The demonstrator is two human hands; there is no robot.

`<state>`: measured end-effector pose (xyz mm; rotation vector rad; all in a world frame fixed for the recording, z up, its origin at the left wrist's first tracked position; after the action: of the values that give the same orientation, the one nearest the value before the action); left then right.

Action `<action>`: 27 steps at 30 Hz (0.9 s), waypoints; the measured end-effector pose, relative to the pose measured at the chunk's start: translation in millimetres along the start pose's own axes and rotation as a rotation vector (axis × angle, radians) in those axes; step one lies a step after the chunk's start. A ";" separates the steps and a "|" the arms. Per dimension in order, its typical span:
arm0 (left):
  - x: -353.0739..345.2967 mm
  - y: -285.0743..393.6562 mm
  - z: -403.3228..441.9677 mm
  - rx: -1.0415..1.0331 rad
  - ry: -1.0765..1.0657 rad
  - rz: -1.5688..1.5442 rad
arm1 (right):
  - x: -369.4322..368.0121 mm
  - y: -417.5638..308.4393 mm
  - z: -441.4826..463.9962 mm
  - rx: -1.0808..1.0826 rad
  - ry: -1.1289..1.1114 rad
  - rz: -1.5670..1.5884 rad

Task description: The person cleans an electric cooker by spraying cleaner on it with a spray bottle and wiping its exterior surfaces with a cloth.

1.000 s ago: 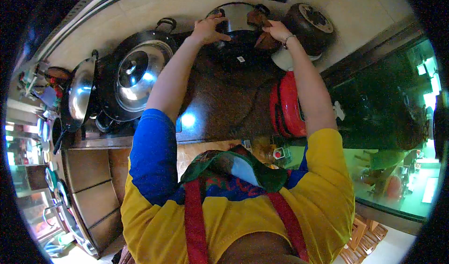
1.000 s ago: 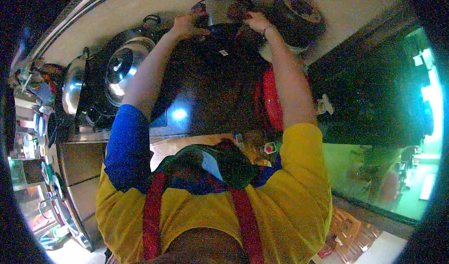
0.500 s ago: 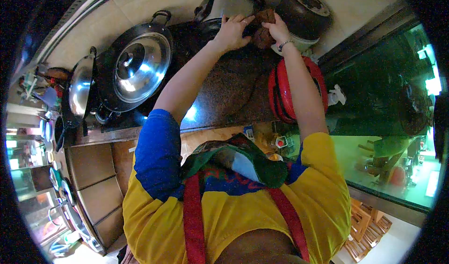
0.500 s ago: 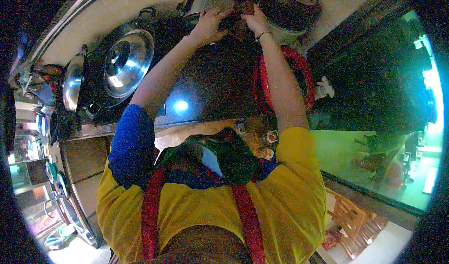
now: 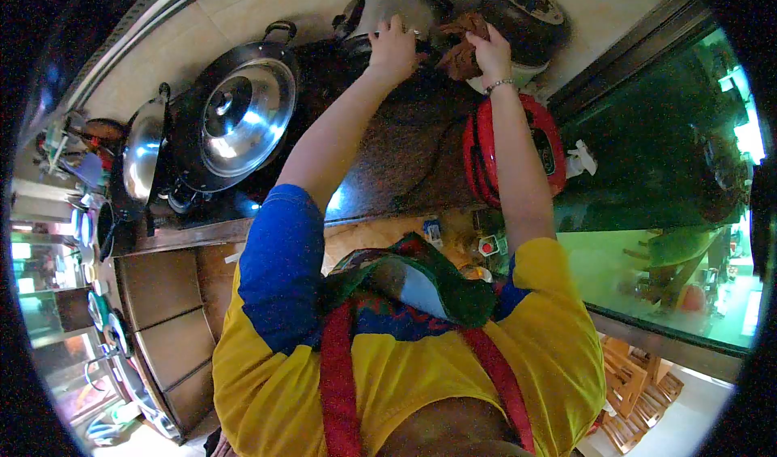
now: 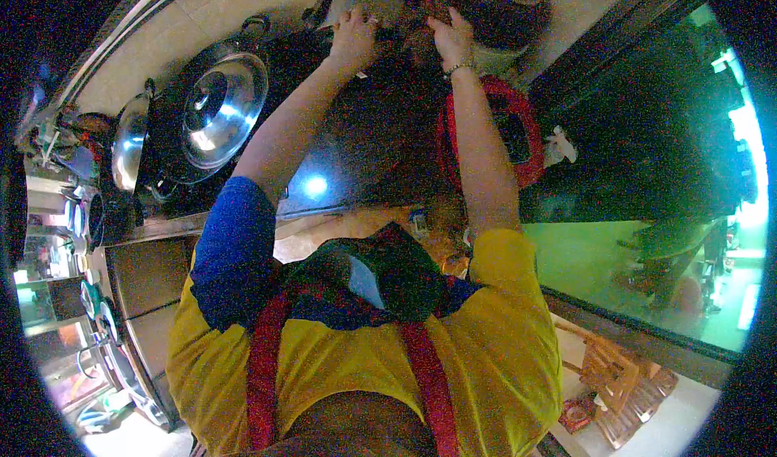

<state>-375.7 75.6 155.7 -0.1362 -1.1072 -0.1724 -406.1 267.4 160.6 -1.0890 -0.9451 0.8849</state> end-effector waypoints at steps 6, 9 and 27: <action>-1.0 -54.2 -25.6 -0.063 0.310 -0.205 | -6.8 17.7 -19.8 0.115 -0.150 -0.026; 1.5 -62.9 -31.6 -0.098 0.372 -0.243 | -33.7 3.6 -48.2 0.433 -0.178 -0.201; -0.3 -69.5 -52.4 0.376 0.386 -0.433 | -132.2 -17.5 23.9 1.128 -0.626 -0.479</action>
<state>-344.2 -2.6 133.9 0.4607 -0.7531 -0.3565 -471.7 149.0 158.5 0.3931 -0.9191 1.1296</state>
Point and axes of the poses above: each hand's wrist, its own z-axis towards the middle knuckle, its own x-axis out of the back of the hand, y = z × x, the point moved 2 cm from there along z, towards the middle knuckle, and after that the axes turned 5 degrees about y, right-handed, at the moved point
